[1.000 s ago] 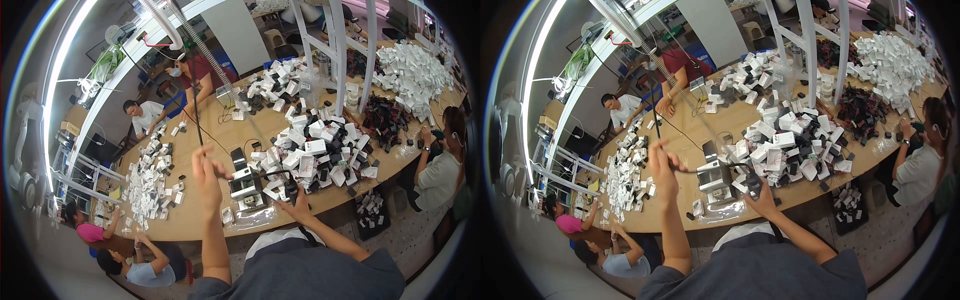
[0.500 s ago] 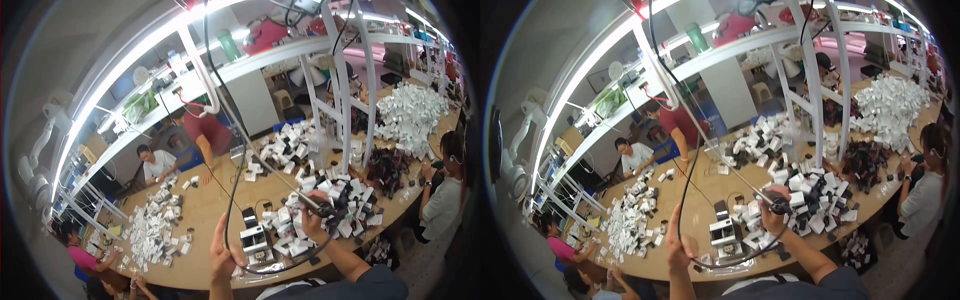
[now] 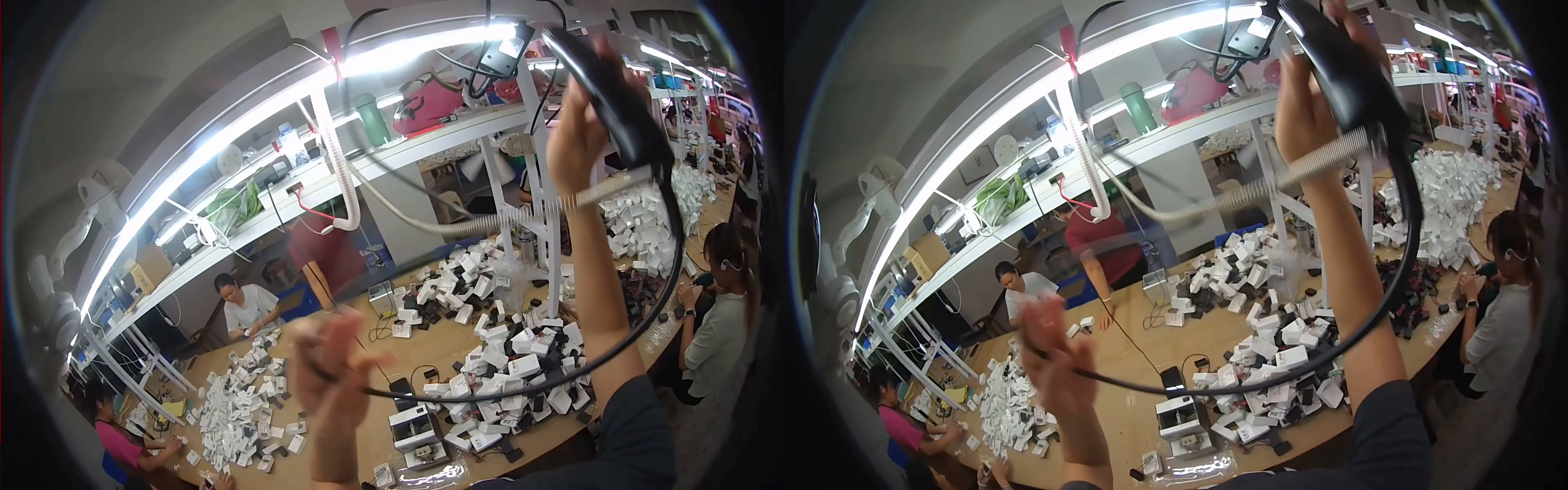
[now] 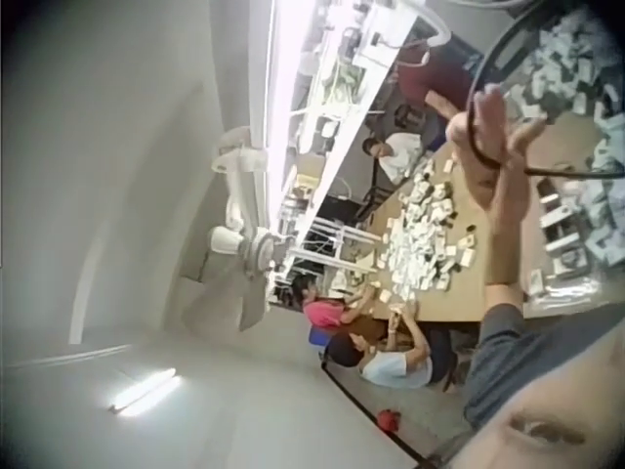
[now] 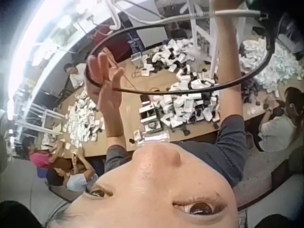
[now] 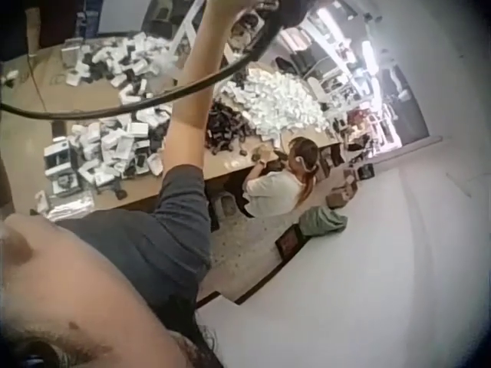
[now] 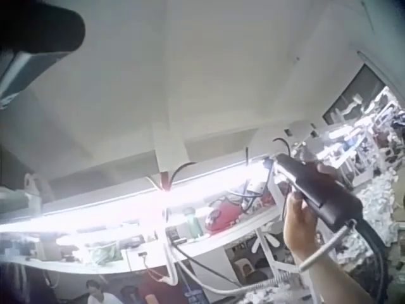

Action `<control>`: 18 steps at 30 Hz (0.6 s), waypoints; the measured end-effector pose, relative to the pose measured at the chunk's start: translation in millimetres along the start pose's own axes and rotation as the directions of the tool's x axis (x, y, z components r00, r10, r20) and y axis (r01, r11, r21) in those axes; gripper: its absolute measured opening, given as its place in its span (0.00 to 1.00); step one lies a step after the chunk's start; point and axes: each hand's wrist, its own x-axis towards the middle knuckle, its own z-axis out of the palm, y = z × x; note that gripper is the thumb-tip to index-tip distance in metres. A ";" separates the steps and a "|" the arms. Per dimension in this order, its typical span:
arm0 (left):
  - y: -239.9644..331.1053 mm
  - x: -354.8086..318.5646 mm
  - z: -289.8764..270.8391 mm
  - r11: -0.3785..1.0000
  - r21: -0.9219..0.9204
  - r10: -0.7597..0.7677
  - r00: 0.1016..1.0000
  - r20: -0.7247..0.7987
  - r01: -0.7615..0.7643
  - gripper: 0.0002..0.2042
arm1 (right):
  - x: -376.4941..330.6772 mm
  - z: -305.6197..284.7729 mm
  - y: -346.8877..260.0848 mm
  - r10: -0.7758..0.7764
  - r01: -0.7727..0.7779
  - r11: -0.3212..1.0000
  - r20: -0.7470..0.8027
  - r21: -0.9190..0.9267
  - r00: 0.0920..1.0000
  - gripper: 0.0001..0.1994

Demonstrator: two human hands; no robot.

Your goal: Assembling small electronic components into plastic housings using an electric screwdriver.

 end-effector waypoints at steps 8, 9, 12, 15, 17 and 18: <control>135.5 307.5 -79.6 -0.132 0.829 0.479 0.697 0.533 -0.543 0.27 | 105.5 156.0 7.7 0.317 -0.409 0.895 0.394 0.177 0.863 0.25; 129.3 325.5 -75.8 -0.129 0.825 0.483 0.692 0.537 -0.550 0.27 | 108.8 163.9 11.1 0.314 -0.403 0.899 0.389 0.172 0.866 0.25; 97.6 336.8 -37.0 0.600 0.514 0.677 0.732 0.083 -0.613 0.18 | 113.5 189.6 45.3 0.447 -0.334 0.894 0.637 -0.299 0.628 0.32; 54.8 273.5 18.8 0.896 0.387 0.321 0.918 -0.232 -0.215 0.21 | 95.9 197.3 51.1 0.527 -0.263 0.850 0.765 -0.457 0.371 0.31; -9.4 211.2 49.2 0.944 0.299 0.219 0.941 -0.260 -0.137 0.18 | 82.1 218.6 109.7 0.514 -0.158 0.857 0.797 -0.490 0.318 0.28; -21.8 183.5 39.0 0.975 0.220 -0.057 0.989 0.136 0.026 0.15 | 85.5 226.8 126.8 0.471 -0.101 0.882 0.841 -0.461 0.267 0.26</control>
